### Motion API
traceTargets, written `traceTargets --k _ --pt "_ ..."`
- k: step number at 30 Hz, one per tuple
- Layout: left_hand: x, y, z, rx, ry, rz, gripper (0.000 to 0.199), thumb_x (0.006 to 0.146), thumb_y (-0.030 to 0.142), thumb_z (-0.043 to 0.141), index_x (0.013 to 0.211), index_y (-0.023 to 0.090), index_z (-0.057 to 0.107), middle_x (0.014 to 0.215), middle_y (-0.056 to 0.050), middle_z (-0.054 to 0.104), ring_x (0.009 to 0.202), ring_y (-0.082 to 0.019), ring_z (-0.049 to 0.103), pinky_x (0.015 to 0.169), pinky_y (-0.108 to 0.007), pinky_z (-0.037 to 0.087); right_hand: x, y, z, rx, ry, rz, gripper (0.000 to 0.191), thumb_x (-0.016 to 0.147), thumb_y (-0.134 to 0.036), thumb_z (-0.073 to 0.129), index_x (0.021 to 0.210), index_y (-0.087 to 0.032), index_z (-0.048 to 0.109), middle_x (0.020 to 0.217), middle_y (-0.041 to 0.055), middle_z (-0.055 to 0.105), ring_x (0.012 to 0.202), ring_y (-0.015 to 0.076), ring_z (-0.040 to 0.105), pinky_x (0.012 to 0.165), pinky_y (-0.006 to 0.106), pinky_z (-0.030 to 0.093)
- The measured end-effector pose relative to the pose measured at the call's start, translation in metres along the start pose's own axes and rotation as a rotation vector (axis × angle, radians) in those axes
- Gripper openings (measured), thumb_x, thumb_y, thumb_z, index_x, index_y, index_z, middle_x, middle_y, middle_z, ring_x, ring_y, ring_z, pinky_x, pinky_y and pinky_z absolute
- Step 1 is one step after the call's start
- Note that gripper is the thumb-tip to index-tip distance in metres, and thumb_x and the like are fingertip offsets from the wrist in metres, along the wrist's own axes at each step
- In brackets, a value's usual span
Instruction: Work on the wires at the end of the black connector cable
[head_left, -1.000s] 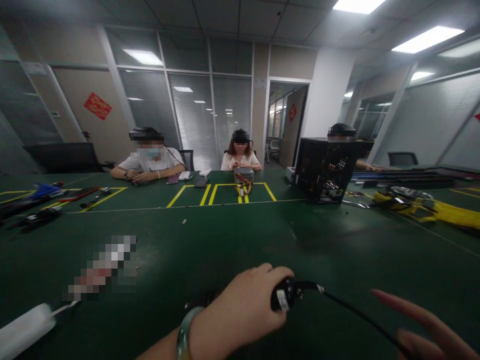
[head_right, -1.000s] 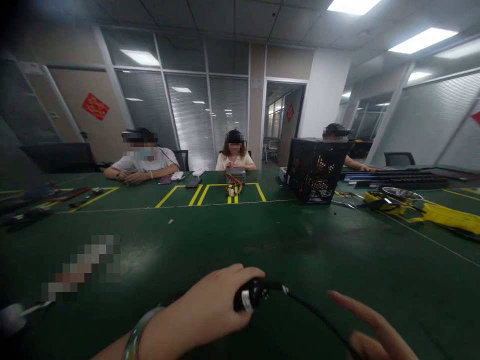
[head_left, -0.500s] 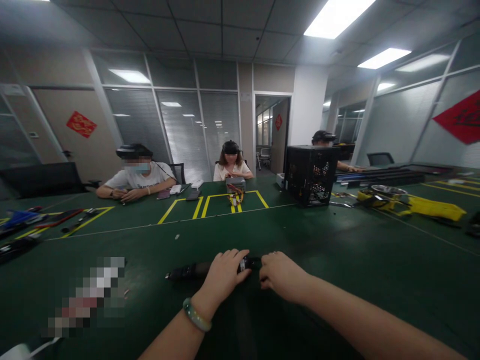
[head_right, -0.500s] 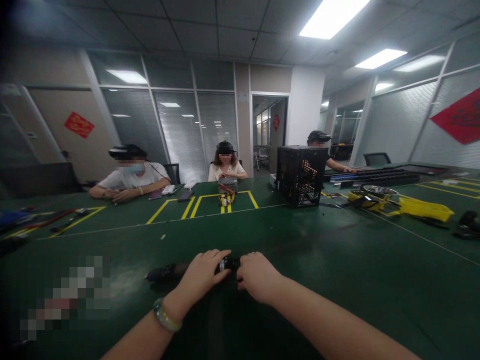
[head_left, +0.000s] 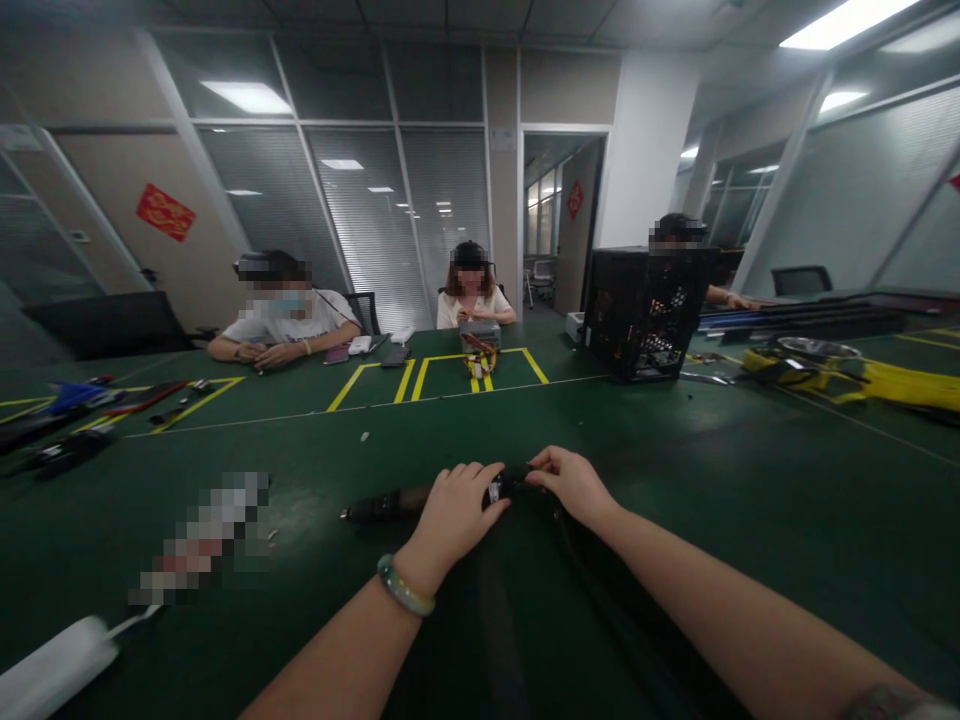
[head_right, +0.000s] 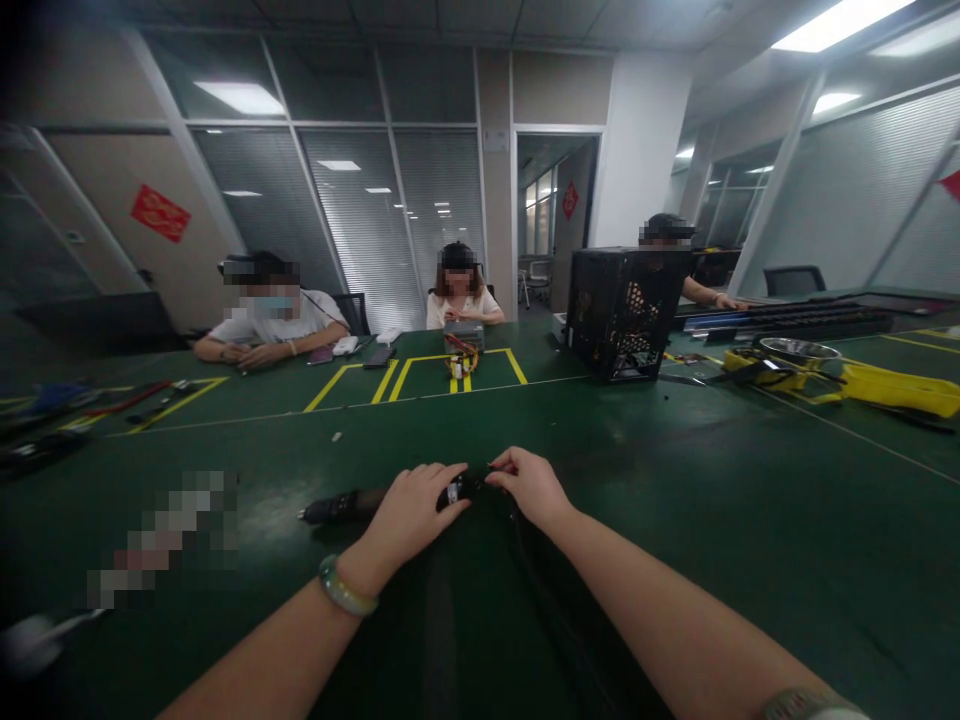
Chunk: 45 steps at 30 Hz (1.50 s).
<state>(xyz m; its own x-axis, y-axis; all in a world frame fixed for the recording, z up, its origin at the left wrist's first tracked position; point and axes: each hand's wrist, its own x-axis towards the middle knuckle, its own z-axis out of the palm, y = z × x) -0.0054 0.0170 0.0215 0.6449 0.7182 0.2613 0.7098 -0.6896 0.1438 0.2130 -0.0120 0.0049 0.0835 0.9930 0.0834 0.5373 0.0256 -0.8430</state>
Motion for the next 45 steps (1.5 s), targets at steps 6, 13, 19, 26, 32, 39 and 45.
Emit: traceTargets --k 6,13,19,26,32,39,45 --pt "0.002 0.004 0.001 0.045 0.002 -0.045 0.046 0.09 0.042 0.056 0.133 0.026 0.049 0.12 -0.008 0.058 0.109 -0.025 0.054 0.091 -0.036 0.04 0.001 0.0 -0.001 -0.12 -0.128 -0.065 0.012 0.088 -0.027 0.06 0.094 -0.019 0.067 0.083 0.0001 0.068 0.072 0.0139 0.063 0.065 0.024 0.047" --pt "0.001 0.005 0.001 0.046 -0.042 -0.132 0.04 0.088 0.038 0.058 0.125 0.025 0.053 0.113 -0.007 0.061 0.1 -0.024 0.059 0.088 -0.036 0.043 0.002 -0.008 -0.009 -0.228 -0.226 -0.141 0.018 0.092 -0.022 0.052 0.099 -0.022 0.068 0.093 0.0004 0.068 0.082 0.0146 0.063 0.07 0.025 0.047" --pt "0.008 0.018 0.004 0.058 0.03 -0.086 0.04 0.088 0.026 0.057 0.127 0.024 0.049 0.12 -0.006 0.056 0.107 -0.023 0.055 0.089 -0.035 0.043 0.002 -0.005 -0.002 -0.192 -0.145 -0.162 0.013 0.091 -0.023 0.054 0.099 -0.021 0.064 0.093 0.0007 0.067 0.083 0.0154 0.064 0.072 0.027 0.047" --pt "0.024 0.022 0.012 0.081 -0.012 -0.071 0.008 0.088 0.022 0.055 0.096 0.021 0.055 0.096 -0.002 0.058 0.087 -0.019 0.057 0.077 -0.031 0.044 0.008 -0.002 -0.001 -0.135 -0.126 -0.139 0.024 0.092 -0.02 0.054 0.116 -0.021 0.051 0.092 0.0006 0.066 0.087 0.0162 0.063 0.074 0.028 0.044" --pt "0.024 0.02 0.012 0.039 -0.012 -0.036 0.007 0.089 0.021 0.053 0.095 0.021 0.056 0.096 -0.002 0.059 0.085 -0.018 0.057 0.072 -0.029 0.043 0.008 0.0 -0.002 -0.142 -0.164 -0.134 0.024 0.093 -0.02 0.052 0.117 -0.022 0.049 0.091 -0.0003 0.066 0.087 0.0165 0.063 0.075 0.028 0.044" --pt "0.022 0.015 0.009 -0.036 -0.024 -0.018 0.008 0.091 0.024 0.054 0.097 0.021 0.058 0.098 -0.002 0.063 0.089 -0.018 0.059 0.079 -0.031 0.045 0.007 -0.002 0.0 -0.268 -0.17 -0.19 0.028 0.093 -0.021 0.054 0.12 -0.024 0.05 0.092 0.0004 0.067 0.087 0.0191 0.062 0.074 0.029 0.043" --pt "0.022 0.013 0.012 -0.057 0.005 0.026 0.011 0.092 0.021 0.051 0.099 0.023 0.06 0.098 -0.002 0.064 0.087 -0.017 0.059 0.079 -0.031 0.046 0.008 -0.001 0.002 -0.281 -0.229 -0.244 0.031 0.094 -0.021 0.053 0.124 -0.025 0.047 0.09 -0.0005 0.068 0.089 0.0192 0.061 0.077 0.03 0.042"
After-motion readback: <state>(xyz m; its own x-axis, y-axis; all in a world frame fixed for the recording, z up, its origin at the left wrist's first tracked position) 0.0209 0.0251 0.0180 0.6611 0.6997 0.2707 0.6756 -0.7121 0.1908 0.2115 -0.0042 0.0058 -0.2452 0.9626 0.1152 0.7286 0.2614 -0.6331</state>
